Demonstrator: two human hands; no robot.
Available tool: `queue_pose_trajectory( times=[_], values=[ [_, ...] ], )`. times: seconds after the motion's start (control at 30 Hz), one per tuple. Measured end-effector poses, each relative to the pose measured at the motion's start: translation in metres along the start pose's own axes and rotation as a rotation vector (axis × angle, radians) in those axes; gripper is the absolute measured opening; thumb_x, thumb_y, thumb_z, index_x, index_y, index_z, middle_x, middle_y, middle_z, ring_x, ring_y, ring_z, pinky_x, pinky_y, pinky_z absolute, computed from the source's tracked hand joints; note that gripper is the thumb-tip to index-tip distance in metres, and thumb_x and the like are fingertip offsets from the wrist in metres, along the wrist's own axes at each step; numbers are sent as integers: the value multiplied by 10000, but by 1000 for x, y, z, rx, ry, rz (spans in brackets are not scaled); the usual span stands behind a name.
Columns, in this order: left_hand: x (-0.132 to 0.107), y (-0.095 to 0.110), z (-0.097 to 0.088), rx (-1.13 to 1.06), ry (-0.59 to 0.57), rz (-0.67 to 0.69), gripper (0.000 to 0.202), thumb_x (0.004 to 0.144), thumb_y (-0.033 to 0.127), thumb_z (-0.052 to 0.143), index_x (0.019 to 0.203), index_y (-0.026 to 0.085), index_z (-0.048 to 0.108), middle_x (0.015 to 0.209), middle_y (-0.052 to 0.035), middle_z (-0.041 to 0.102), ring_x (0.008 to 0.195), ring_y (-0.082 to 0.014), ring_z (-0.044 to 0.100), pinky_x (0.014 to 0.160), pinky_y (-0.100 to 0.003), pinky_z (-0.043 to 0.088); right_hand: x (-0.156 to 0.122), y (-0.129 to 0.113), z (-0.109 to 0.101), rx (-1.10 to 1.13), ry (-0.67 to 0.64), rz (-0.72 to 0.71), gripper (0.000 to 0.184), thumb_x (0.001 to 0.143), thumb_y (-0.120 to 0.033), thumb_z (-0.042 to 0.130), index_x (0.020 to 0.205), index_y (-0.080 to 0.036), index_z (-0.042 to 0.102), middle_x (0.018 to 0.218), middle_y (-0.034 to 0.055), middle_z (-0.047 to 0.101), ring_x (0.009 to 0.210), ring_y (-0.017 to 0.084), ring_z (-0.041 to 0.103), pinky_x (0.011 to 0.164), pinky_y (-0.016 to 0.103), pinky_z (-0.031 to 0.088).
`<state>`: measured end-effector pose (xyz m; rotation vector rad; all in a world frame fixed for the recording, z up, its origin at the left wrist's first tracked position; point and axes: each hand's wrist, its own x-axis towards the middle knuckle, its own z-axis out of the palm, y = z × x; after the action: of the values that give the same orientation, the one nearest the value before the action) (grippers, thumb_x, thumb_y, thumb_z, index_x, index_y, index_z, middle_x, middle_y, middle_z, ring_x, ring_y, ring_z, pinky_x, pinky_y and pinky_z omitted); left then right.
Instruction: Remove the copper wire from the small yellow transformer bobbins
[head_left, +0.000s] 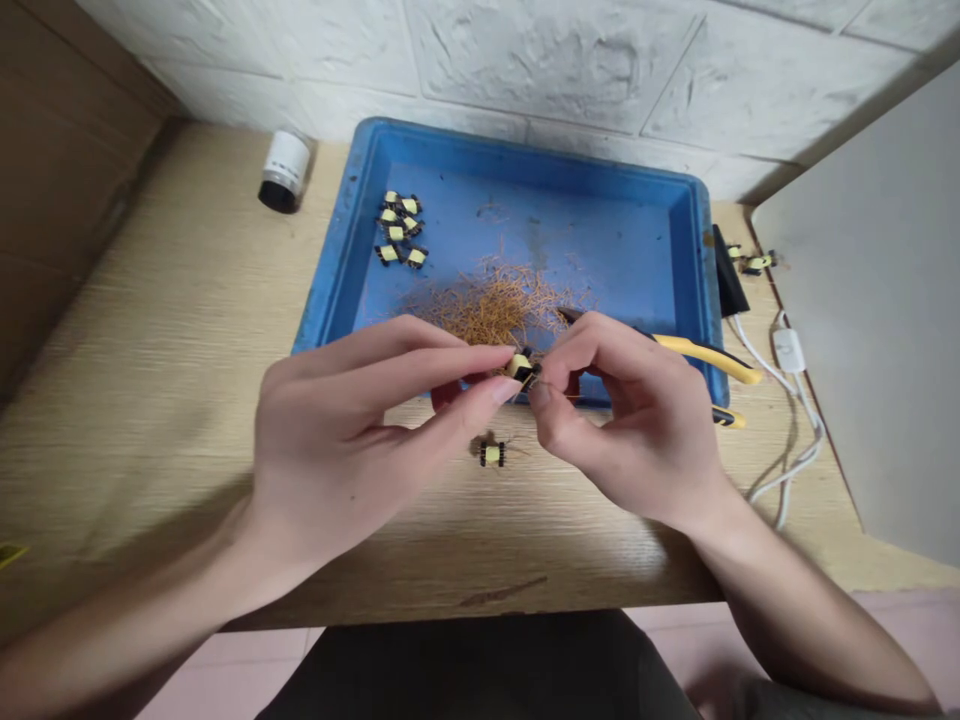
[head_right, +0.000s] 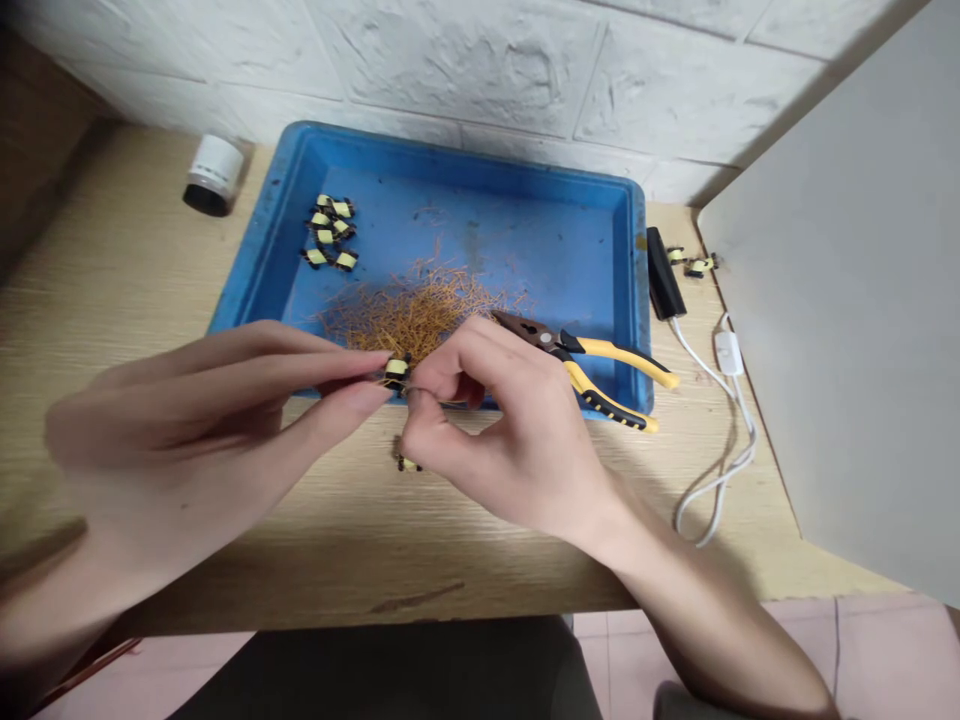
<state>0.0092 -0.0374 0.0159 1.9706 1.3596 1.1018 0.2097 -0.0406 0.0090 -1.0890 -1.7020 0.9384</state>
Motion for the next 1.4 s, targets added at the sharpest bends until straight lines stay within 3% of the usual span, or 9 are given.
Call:
queue_pose_trajectory(
  times=[0.17,0.3,0.57,0.77,1.03,1.4],
  values=[
    [1,0,2,-92,-53,-40,164,918,226,833,998,365,868,945,103,856,706,-108,759,647,-219,616,-1,-1,1,-48,-6,-40,266,867,-35,649,750,-240,527,742,-20,593,698,148,542,652,342,423],
    [1,-3,3,-129,-45,-46,187,899,211,855,973,380,882,1000,102,870,820,-156,828,723,-240,676,-2,-2,1,-77,-13,-53,277,878,-45,647,742,-245,511,741,-18,599,699,153,551,649,349,422],
    [2,-1,2,-194,-12,-92,204,898,212,853,928,411,887,951,111,867,760,-146,826,520,-227,618,-1,-4,0,-26,-16,-31,291,865,-23,644,757,-250,498,760,-17,592,725,154,547,673,358,430],
    [1,-3,5,-213,-9,-62,267,869,190,876,956,443,878,956,123,863,785,-153,829,717,-268,713,-1,-2,0,-44,-12,-36,279,873,-45,658,750,-251,515,757,-16,615,709,158,563,658,359,444],
    [0,-4,4,-233,-21,-50,332,885,153,859,975,472,871,951,146,856,778,-102,815,695,-197,681,-2,-2,0,-37,-20,-31,286,867,-34,653,752,-250,505,747,-25,598,701,148,553,657,350,436],
    [2,-6,3,-231,-45,-25,274,896,139,829,922,405,888,950,110,863,766,-158,829,646,-262,708,-2,-4,0,-6,-31,5,286,862,-37,665,753,-251,510,749,-25,596,699,149,553,652,348,432]
  ],
)
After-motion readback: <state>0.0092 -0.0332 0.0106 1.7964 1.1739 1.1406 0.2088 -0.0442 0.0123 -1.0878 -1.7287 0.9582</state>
